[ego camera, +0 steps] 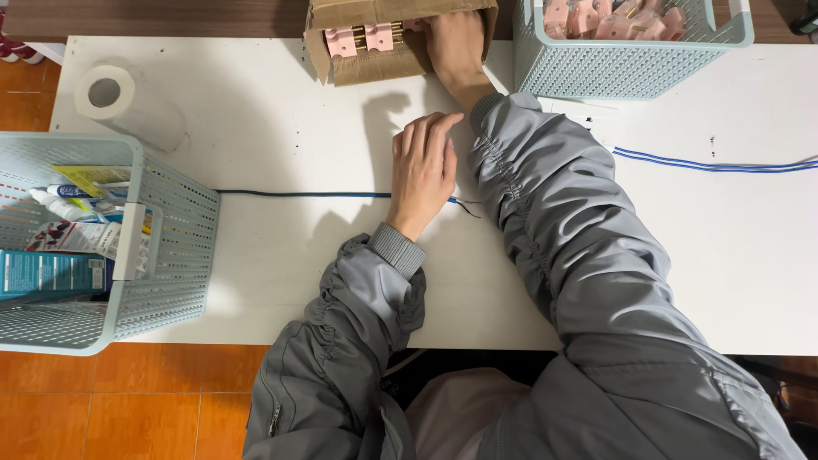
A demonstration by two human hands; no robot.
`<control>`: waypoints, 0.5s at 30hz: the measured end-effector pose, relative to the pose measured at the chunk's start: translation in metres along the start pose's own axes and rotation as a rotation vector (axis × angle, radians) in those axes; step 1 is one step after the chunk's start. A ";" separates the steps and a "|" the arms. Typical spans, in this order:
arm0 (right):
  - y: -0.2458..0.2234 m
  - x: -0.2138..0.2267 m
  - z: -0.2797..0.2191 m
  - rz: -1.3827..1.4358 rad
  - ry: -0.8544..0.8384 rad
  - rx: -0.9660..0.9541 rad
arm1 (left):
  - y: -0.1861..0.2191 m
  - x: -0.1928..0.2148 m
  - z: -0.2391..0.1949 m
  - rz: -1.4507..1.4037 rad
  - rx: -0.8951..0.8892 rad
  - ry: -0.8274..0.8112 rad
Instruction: Assembling an electrical plug by connecting wires to terminals using a screwdriver
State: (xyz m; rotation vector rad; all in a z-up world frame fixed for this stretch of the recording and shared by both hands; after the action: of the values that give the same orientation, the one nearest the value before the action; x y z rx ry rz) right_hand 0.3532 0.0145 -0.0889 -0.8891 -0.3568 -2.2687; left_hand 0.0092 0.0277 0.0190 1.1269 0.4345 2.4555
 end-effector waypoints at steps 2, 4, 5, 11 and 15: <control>-0.005 0.005 0.002 -0.012 -0.009 -0.003 | 0.000 0.000 0.001 0.004 -0.002 -0.005; -0.010 0.013 0.003 -0.022 -0.019 -0.003 | -0.001 0.000 0.000 0.008 -0.001 -0.008; -0.013 0.019 0.004 0.013 0.013 0.005 | -0.001 0.000 0.000 0.006 -0.006 -0.015; -0.015 0.025 -0.001 0.029 -0.067 -0.073 | -0.002 -0.001 0.000 0.000 -0.016 -0.014; -0.040 0.097 -0.002 0.222 -0.131 -0.102 | -0.005 -0.002 0.001 -0.068 0.018 0.045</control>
State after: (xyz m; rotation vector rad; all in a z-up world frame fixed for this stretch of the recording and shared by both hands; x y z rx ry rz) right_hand 0.2721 -0.0039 -0.0250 -1.0775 -0.1896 -2.0447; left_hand 0.0125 0.0315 0.0162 1.0480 0.5007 2.4260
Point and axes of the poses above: each hand's wrist, its own z-axis towards the middle knuckle, its own x-axis out of the back of the hand, y = z × x, the point moved 1 cm from there along z, towards the middle knuckle, and after that the axes turned 3 degrees about z, right-handed, at the moved point
